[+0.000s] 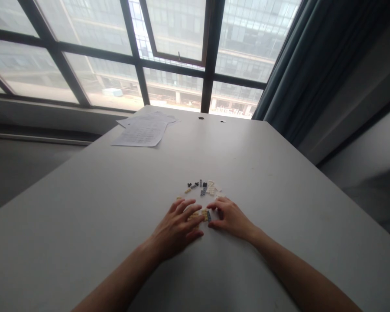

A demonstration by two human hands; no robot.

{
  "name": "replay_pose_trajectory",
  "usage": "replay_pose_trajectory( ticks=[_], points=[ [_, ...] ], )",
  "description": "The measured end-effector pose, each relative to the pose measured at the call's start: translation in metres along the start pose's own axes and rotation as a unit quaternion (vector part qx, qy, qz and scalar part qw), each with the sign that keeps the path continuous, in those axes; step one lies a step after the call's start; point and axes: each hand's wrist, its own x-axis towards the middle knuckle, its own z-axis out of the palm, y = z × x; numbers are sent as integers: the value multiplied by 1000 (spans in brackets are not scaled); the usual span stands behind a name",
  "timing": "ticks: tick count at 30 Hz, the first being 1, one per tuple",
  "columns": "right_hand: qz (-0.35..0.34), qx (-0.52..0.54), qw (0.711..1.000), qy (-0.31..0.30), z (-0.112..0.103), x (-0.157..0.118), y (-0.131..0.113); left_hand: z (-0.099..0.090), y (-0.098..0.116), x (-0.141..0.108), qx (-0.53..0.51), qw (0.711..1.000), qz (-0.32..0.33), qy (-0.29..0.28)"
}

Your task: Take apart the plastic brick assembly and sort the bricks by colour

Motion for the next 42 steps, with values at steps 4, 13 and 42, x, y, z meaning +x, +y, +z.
replay_pose_trajectory(
  ticks=[4,13,42],
  points=[
    [-5,0,1000,0,1,1,2,0,0,0,-5,1000,-4,-11],
    [-2,-21,1000,2,2,0,-1,1,-2,-2,-21,999,-11,-23],
    [50,-71,990,114,-9,13,10,-3,-33,-7,25,958,-201,203]
  ],
)
